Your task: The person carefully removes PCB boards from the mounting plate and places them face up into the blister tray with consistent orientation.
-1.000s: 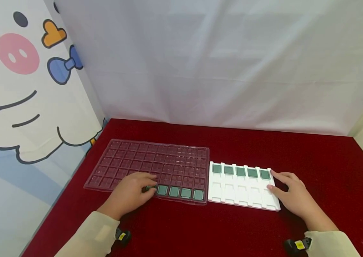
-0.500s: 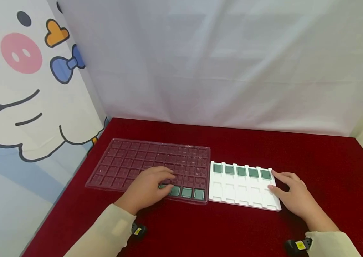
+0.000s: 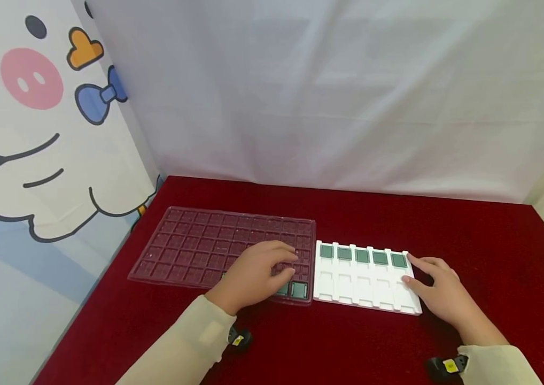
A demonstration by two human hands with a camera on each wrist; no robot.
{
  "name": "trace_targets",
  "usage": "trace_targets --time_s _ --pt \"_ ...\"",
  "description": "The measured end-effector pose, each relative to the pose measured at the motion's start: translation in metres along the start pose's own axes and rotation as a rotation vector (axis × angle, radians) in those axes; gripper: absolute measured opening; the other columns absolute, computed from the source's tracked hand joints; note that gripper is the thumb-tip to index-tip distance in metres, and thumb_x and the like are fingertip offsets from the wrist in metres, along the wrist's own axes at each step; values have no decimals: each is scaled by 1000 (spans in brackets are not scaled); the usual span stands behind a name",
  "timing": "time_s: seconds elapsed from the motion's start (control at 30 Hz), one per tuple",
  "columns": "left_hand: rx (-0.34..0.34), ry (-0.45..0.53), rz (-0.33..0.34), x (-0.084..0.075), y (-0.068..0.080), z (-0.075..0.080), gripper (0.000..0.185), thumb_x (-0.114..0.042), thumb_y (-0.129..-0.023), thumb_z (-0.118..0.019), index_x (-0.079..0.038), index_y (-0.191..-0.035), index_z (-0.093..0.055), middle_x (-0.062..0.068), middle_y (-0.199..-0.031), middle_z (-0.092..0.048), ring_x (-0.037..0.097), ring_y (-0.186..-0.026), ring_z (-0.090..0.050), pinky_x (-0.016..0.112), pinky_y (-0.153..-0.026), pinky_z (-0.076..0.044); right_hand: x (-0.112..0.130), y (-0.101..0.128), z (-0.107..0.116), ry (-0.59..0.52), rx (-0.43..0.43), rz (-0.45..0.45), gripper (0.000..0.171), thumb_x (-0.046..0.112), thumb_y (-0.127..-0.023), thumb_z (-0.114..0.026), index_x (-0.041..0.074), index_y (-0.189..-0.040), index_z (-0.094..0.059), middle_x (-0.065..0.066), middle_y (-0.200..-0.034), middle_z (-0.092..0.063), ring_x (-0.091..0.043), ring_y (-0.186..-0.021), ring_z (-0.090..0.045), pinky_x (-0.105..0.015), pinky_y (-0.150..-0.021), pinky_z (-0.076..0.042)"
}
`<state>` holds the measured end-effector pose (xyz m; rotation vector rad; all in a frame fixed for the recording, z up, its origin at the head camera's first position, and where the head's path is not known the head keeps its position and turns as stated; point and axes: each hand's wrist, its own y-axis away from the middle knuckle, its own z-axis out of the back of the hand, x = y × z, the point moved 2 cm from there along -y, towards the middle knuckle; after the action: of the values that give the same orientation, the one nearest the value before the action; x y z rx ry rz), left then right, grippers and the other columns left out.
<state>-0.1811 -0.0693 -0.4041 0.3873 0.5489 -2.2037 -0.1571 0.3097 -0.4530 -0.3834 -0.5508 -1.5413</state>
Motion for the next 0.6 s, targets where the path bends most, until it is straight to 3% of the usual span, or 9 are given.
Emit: trace_targets --time_s 0.13,0.4,0.6 --pt "-11 26 -34 -8 -12 -3 28 -23 -99 -68 -10 -123 -75 2 -131 -68 21 -125 -61 40 -109 -49 0 0 1 1 -1 -2 69 28 -100 -68 0 -156 -40 -35 -148 -36 -57 -128 -34 -76 -98 -39" --pt "-59 29 -2 -16 -31 -9 27 -24 -100 -66 -12 -122 -76 -1 -133 -66 18 -122 -61 36 -106 -50 0 -1 -1 2 1 -3 69 29 -100 -68 0 -156 -40 -35 -148 -36 -57 -129 -35 -76 -99 -38" --pt "-63 65 -5 -23 -40 -12 32 -28 -99 -67 -12 -125 -74 1 -137 -64 20 -131 -56 39 -112 -46 -1 -1 -2 -1 0 2 68 28 -100 -68 0 -156 -41 -35 -148 -36 -57 -129 -34 -76 -98 -38"
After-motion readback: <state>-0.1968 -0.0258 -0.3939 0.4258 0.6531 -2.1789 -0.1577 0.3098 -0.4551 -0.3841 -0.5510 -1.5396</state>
